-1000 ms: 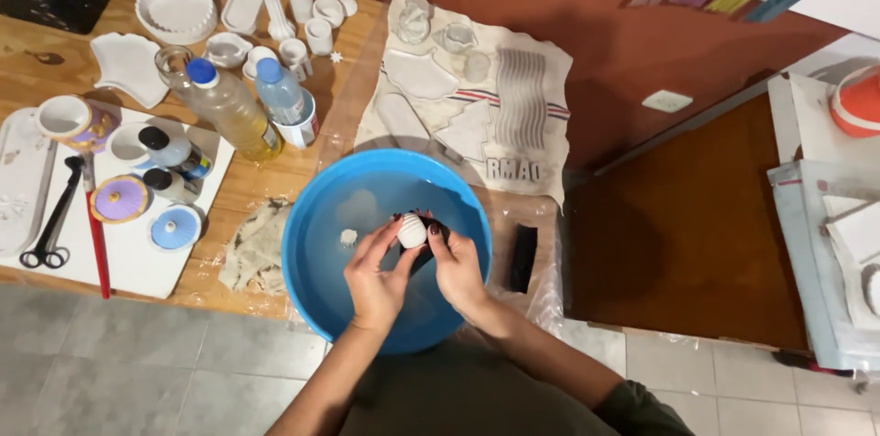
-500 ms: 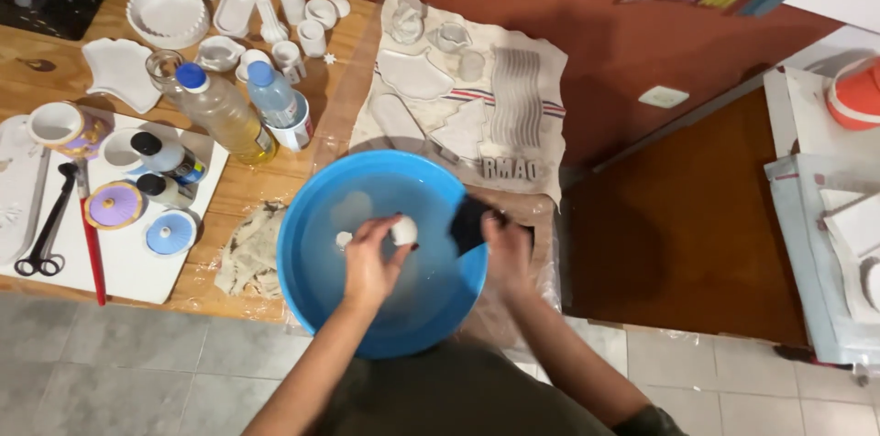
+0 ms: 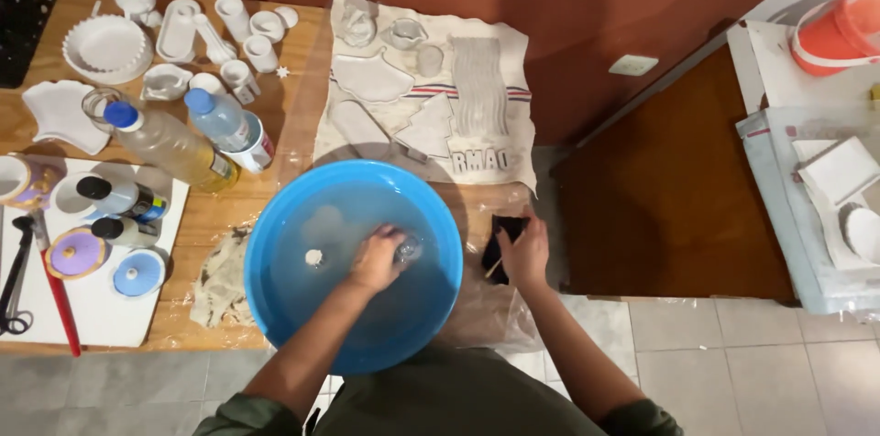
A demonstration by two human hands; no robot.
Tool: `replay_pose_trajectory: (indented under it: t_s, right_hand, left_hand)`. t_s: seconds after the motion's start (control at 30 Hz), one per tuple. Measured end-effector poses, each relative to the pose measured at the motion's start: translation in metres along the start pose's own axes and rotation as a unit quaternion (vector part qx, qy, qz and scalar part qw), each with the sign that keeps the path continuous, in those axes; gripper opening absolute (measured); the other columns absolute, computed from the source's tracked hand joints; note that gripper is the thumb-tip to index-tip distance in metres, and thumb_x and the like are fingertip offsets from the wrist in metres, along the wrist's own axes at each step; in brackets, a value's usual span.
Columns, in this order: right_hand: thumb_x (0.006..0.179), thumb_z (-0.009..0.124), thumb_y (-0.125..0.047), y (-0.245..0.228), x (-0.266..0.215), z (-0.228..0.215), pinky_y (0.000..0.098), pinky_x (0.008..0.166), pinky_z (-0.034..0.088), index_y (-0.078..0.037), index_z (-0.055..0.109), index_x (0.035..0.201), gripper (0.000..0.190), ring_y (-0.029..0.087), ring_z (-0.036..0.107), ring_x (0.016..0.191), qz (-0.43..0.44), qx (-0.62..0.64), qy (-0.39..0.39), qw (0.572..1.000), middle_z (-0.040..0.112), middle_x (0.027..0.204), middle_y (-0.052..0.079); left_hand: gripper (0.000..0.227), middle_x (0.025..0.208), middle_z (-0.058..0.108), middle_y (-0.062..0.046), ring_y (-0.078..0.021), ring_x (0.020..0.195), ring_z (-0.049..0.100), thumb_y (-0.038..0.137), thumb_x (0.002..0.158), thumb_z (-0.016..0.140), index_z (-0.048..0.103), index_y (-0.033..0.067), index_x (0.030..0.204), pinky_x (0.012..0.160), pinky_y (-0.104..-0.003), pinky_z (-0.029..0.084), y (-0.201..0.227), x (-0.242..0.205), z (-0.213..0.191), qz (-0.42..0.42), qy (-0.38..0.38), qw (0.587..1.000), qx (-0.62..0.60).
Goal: The person is sanding and smoothing small ceramic or plaster objects using a sanding sponge in a bowl of water.
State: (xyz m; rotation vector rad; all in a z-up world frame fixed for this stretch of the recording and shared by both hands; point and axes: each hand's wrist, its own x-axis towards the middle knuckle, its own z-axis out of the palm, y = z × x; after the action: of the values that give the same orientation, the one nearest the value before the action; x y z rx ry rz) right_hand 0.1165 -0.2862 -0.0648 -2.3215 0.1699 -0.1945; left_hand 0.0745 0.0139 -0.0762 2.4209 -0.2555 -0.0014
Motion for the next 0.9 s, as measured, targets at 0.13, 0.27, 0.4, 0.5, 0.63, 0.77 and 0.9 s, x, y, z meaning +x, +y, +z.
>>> replay_pose_trajectory:
  t_s: [0.13, 0.27, 0.4, 0.5, 0.63, 0.77, 0.9]
  right_hand:
    - [0.08, 0.074, -0.01, -0.113, -0.022, -0.034, 0.0497, 0.106, 0.043, -0.006, 0.05, 0.142, 0.067, 0.042, 0.052, 0.126, -0.231, -0.049, 0.072, 0.969, 0.056, 0.136, 0.022]
    - [0.076, 0.072, -0.011, -0.159, -0.029, -0.006, 0.0532, 0.095, 0.038, -0.005, 0.06, 0.133, 0.058, 0.039, 0.053, 0.12, -0.308, -0.096, 0.023, 0.946, 0.06, 0.129, 0.023]
    - [0.087, 0.066, -0.01, -0.107, -0.02, 0.093, 0.0467, 0.088, 0.055, -0.008, 0.072, 0.108, 0.022, 0.036, 0.068, 0.101, -0.32, -0.143, -0.231, 0.908, 0.071, 0.111, 0.015]
    - [0.085, 0.067, -0.008, -0.095, -0.012, 0.137, 0.0454, 0.08, 0.058, -0.005, 0.073, 0.107, 0.024, 0.036, 0.071, 0.094, -0.283, -0.264, -0.347, 0.855, 0.073, 0.106, 0.019]
    - [0.089, 0.071, -0.019, -0.108, -0.015, 0.146, 0.0439, 0.079, 0.056, -0.003, 0.075, 0.102, 0.021, 0.036, 0.07, 0.091, -0.186, -0.214, -0.408, 0.868, 0.075, 0.102, 0.021]
    - [0.096, 0.069, -0.029, -0.084, -0.038, 0.161, 0.0399, 0.075, 0.055, -0.004, 0.073, 0.104, 0.026, 0.028, 0.07, 0.087, -0.057, 0.02, -0.397, 0.916, 0.076, 0.098, 0.016]
    - [0.095, 0.066, -0.033, -0.085, -0.052, 0.158, 0.0343, 0.076, 0.054, -0.008, 0.074, 0.109, 0.03, 0.015, 0.068, 0.086, 0.134, 0.18, -0.423, 0.878, 0.076, 0.097, 0.006]
  left_hand:
    - [0.037, 0.104, 0.074, -0.011, -0.0332, 0.098, 0.071, 0.024, 0.083, 0.08, 0.072, 0.0144, 0.118, 0.089, -0.044, 0.056, -0.03, -0.003, 0.025, -0.058, 0.01, 0.985, -0.162]
    - [0.031, 0.095, 0.078, -0.008, -0.0275, 0.087, 0.076, 0.033, 0.095, 0.064, 0.07, 0.0124, 0.118, 0.078, -0.041, 0.059, -0.014, -0.015, -0.008, -0.276, -0.051, 0.846, -0.453]
    - [0.046, 0.077, 0.07, -0.009, -0.0269, 0.074, 0.071, 0.046, 0.099, 0.045, 0.068, 0.007, 0.105, 0.064, -0.039, 0.058, -0.045, -0.039, 0.008, -0.43, -0.103, 0.598, -0.668]
    - [0.052, 0.073, 0.065, -0.009, -0.0243, 0.068, 0.067, 0.052, 0.101, 0.04, 0.064, 0.0049, 0.099, 0.06, -0.038, 0.057, -0.053, -0.051, 0.013, -0.449, -0.098, 0.582, -0.671]
    - [0.05, 0.078, 0.065, -0.009, -0.0215, 0.071, 0.066, 0.05, 0.104, 0.043, 0.063, 0.004, 0.103, 0.063, -0.038, 0.057, -0.043, -0.051, 0.007, -0.475, -0.049, 0.621, -0.621]
    - [0.048, 0.082, 0.069, -0.009, -0.0213, 0.071, 0.066, 0.046, 0.103, 0.041, 0.064, 0.0043, 0.104, 0.062, -0.037, 0.057, -0.043, -0.039, 0.012, -0.459, -0.045, 0.613, -0.641]
    - [0.042, 0.083, 0.068, -0.009, -0.0212, 0.068, 0.064, 0.044, 0.104, 0.04, 0.061, 0.008, 0.104, 0.058, -0.034, 0.055, -0.053, -0.022, 0.032, -0.442, -0.053, 0.583, -0.68]
